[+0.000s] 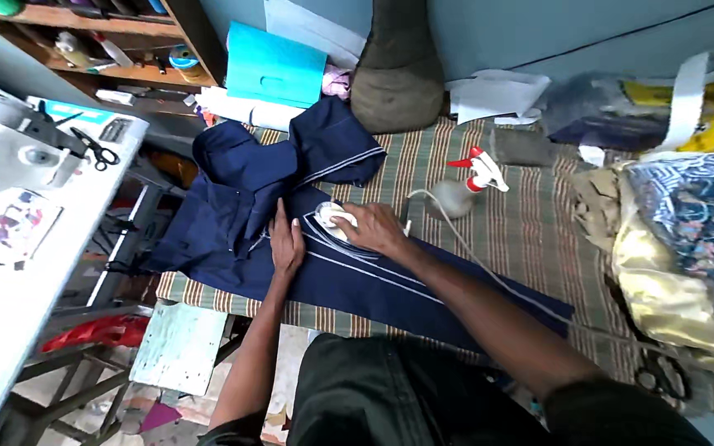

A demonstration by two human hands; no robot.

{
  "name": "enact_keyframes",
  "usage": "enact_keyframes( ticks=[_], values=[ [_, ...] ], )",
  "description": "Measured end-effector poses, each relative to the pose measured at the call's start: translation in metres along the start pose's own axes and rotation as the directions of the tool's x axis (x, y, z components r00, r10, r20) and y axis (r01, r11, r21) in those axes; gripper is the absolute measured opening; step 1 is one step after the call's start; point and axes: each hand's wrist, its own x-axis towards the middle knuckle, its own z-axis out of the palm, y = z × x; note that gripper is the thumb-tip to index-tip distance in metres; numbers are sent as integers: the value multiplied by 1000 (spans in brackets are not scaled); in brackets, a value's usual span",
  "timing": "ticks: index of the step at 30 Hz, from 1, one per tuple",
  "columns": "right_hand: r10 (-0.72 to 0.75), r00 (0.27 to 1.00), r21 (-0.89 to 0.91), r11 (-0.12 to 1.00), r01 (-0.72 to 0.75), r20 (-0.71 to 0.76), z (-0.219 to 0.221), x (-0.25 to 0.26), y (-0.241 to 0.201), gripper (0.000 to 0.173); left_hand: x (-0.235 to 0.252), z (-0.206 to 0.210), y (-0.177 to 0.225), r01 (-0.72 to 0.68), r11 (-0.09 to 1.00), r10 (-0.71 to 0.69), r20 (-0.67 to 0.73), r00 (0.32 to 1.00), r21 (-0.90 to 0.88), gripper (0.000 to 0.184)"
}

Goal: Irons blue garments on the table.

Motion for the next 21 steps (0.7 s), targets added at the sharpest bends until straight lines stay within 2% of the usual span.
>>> enact_keyframes(
  ticks=[3, 6, 9, 12, 14, 15, 19, 21],
  values=[
    [-11, 1000, 48, 999, 10, 10, 9, 48, -23, 54, -3, -4, -5, -20, 982, 8, -60, 998, -188, 62],
    [-18, 998, 136, 991, 10, 62, 13, 80, -40, 54, -7, -3, -6, -59, 972, 29, -136, 990, -226, 62],
    [1, 988, 173, 985, -28, 152, 3, 75, -41, 54, -5, -2, 6, -32, 983, 5, -144, 990, -182, 61],
    [6, 987, 189, 981, -36, 159, -8, 24, -5, 52, 1, 10, 18, 12, 997, -17, 72, 997, 72, 64],
    [25, 984, 199, 978, -60, 175, -25, -26, 30, 50, -5, 19, 18, -36, 946, -26, 188, 982, 321, 67],
    [49, 982, 205, 975, -87, 180, -36, -53, 50, 49, -10, 17, 23, -72, 918, -19, 223, 975, 391, 68],
    [184, 972, 202, 956, -212, 147, -77, -172, 130, 40, -11, 21, 18, -108, 881, 1, 227, 974, 461, 70],
    [274, 960, 163, 946, -280, 57, -88, -233, 164, 42, -9, 26, 11, -116, 877, 12, 220, 975, 467, 71]
  ],
)
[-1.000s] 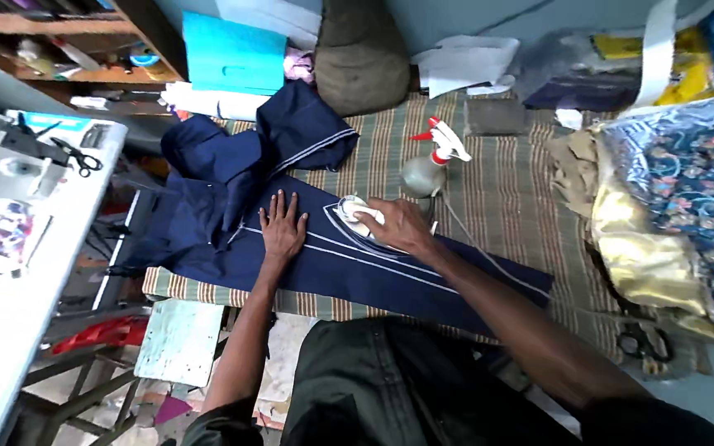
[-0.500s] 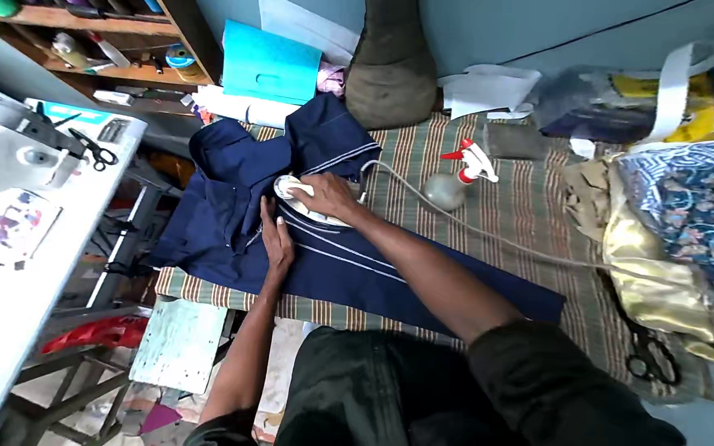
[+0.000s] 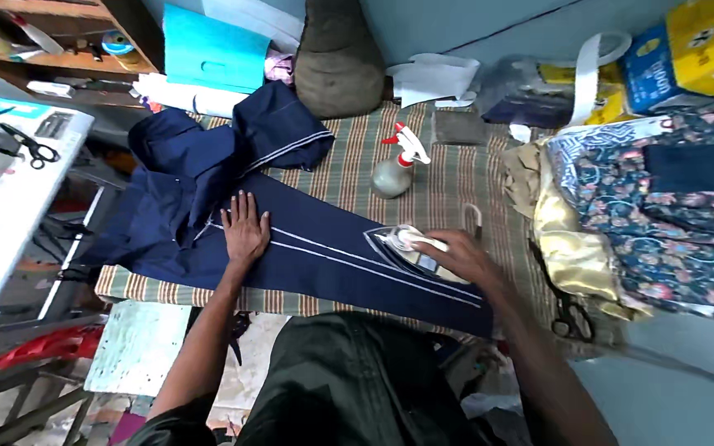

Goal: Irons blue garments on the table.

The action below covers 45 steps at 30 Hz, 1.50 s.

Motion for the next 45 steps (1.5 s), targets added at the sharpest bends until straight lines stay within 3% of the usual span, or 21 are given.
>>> enact_keyframes(
  ticks=[2, 5, 8, 10, 13, 15, 17, 19, 22, 26, 30, 33, 35, 37, 38, 39, 40, 42, 43, 44, 45],
  values=[
    [77, 979, -72, 993, -92, -188, -5, -42, 33, 48, 3, 2, -2, 1, 1000, -1, -1, 1000, 12, 72],
    [216, 871, -110, 950, -291, -441, -12, -63, 54, 52, 5, 3, -3, 15, 999, -15, 6, 1000, 29, 74],
    [421, 769, -47, 863, -503, -481, -29, -32, 67, 57, 4, 2, -3, 24, 999, -24, 3, 1000, 20, 75],
    [515, 735, 51, 832, -552, -440, -49, 10, 83, 62, 8, 3, -3, 28, 999, -29, -45, 999, -14, 75],
    [578, 730, 409, 804, -432, -364, -84, 71, 111, 60, -4, -6, -3, -17, 982, -13, -156, 988, -189, 70],
    [580, 691, 561, 773, -298, -432, -101, 87, 113, 66, -23, -29, 2, -14, 965, -21, -130, 991, -263, 67],
    [558, 613, 630, 767, -123, -560, -111, 95, 114, 66, -54, -44, 0, 48, 953, -81, -98, 992, -301, 61],
    [549, 516, 688, 717, 113, -657, -99, 93, 118, 50, -97, -49, -17, 62, 962, -82, -67, 994, -264, 57],
    [463, 444, 631, 670, 392, -767, -65, 80, 132, 34, -142, -42, -47, 39, 977, -47, -33, 998, -211, 52],
    [395, 512, 602, 722, 341, -763, -11, 29, 143, 43, -172, -43, -75, 56, 960, -60, -4, 998, -275, 51],
    [423, 561, 615, 761, 206, -711, -7, -7, 148, 44, -168, -42, -71, 44, 964, -56, -38, 998, -260, 51],
    [469, 510, 486, 867, -111, -721, 13, -47, 116, 62, -164, -42, -75, 24, 982, -41, -83, 996, -189, 52],
    [417, 654, 240, 907, -346, -631, 51, -92, 65, 66, -161, -35, -80, -15, 987, -5, -125, 992, -157, 52],
    [284, 824, -108, 919, -380, -490, 117, -140, 32, 71, -164, -32, -88, -47, 987, 25, -142, 990, -154, 52],
    [238, 831, -252, 879, -404, -502, 154, -164, 34, 74, -164, -33, -92, -64, 985, 42, -140, 989, -158, 52],
    [267, 786, -300, 818, -491, -558, 179, -191, 41, 73, -162, -32, -95, -79, 982, 56, -135, 989, -171, 52],
    [401, 694, -241, 737, -632, -598, 188, -218, 50, 69, -160, -30, -96, -86, 978, 60, -139, 989, -188, 52],
    [744, 378, 45, 479, -877, -550, 180, -261, 62, 60, -162, -26, -96, -81, 973, 47, -161, 986, -214, 51],
    [765, 268, 140, 420, -897, -585, 179, -279, 70, 56, -163, -27, -96, -81, 972, 41, -180, 983, -219, 50],
    [729, 232, 192, 447, -874, -644, 174, -287, 74, 51, -161, -26, -96, -82, 972, 37, -202, 979, -221, 49],
    [678, 258, 210, 526, -824, -689, 167, -285, 74, 45, -158, -24, -95, -80, 973, 33, -213, 976, -215, 48]
  ],
)
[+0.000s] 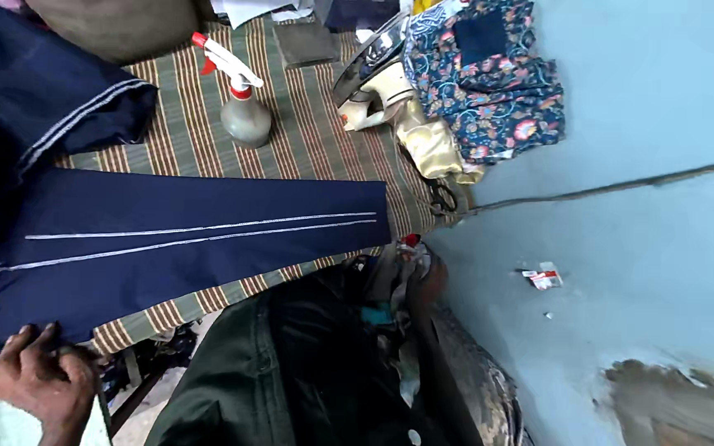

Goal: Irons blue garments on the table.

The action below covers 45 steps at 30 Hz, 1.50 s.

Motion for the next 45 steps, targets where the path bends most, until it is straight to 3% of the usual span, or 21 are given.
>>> enact_keyframes(
  ticks=[3, 5, 9, 13, 14, 16, 17, 18, 20, 21, 22, 23, 25, 28, 31, 33, 36, 39, 41, 43, 45],
  values=[
    [-174, 978, 192, 970, 149, 115, 3, 14, -29, 50, 0, 2, -6, -23, 1000, 23, 8, 1000, 20, 47],
    [-213, 961, 189, 965, 180, 177, 11, 15, -52, 58, 0, 0, -14, -45, 999, 45, 23, 999, 23, 48],
    [-56, 988, 298, 954, 11, 143, 19, -20, -87, 39, 3, -5, -25, -77, 997, 78, 66, 995, -18, 48],
    [2, 948, 572, 797, -194, 319, 40, -67, -122, 63, 2, -5, -29, -83, 996, 83, 58, 995, -15, 48],
    [-38, 925, 598, 773, -213, 378, 38, -69, -123, 56, 1, -5, -27, -76, 997, 76, 60, 995, -12, 49],
    [-214, 792, 624, 740, -250, 571, 18, -67, -110, 30, 0, -6, -25, -67, 998, 67, 57, 996, -2, 49],
    [-296, 708, 630, 730, -265, 641, 9, -62, -93, 25, 0, -6, -25, -65, 998, 65, 58, 996, 0, 49],
    [-314, 682, 628, 729, -273, 661, -1, -56, -68, 24, 1, -7, -25, -63, 998, 63, 62, 996, -4, 48],
    [-38, 794, 490, 804, -337, 607, -28, -39, -1, 23, 4, -8, -26, -67, 998, 68, 74, 995, -19, 48],
    [196, 843, 301, 874, -382, 501, -41, -32, 39, 25, 5, -12, -29, -76, 997, 78, 85, 993, -29, 48],
    [415, 834, 57, 884, -465, 362, -52, -26, 77, 34, 8, -17, -33, -88, 995, 92, 99, 991, -47, 47],
    [533, 806, -142, 846, -514, 258, -61, -21, 110, 47, 11, -21, -37, -100, 993, 107, 110, 988, -70, 46],
    [535, 818, -266, 837, -479, 210, -71, -9, 132, 71, 16, -30, -43, -95, 992, 105, 115, 988, -84, 44],
    [199, 966, -91, 978, -186, 163, -76, -6, 49, 61, 25, -49, -58, -49, 999, 49, 93, 994, 3, 42],
    [-84, 994, 217, 974, 66, 74, -33, 4, -41, 46, 35, -62, -70, -32, 997, 24, 106, 994, 71, 36],
    [-77, 994, 212, 975, 60, 73, -3, 19, -93, 50, 46, -72, -71, -27, 997, 15, 154, 988, 74, 31],
    [15, 972, 79, 996, -35, 235, 7, 45, -146, 68, 60, -87, -65, 37, 997, -46, 153, 987, 64, 28],
    [-85, 930, 211, 977, 8, 357, 1, 65, -154, 52, 64, -83, -76, 24, 1000, -24, 111, 994, -2, 25],
    [-138, 907, 411, 911, -42, 398, -12, 70, -153, 59, 60, -78, -80, 27, 999, -21, 169, 985, -34, 31],
    [-205, 883, 643, 755, -132, 421, -44, 77, -162, 61, 57, -71, -84, 24, 999, -17, 160, 987, -45, 31],
    [-378, 850, 872, 459, -172, 367, -90, 90, -182, 31, 62, -66, -85, 44, 992, -34, 86, 996, -122, 23]
  ],
)
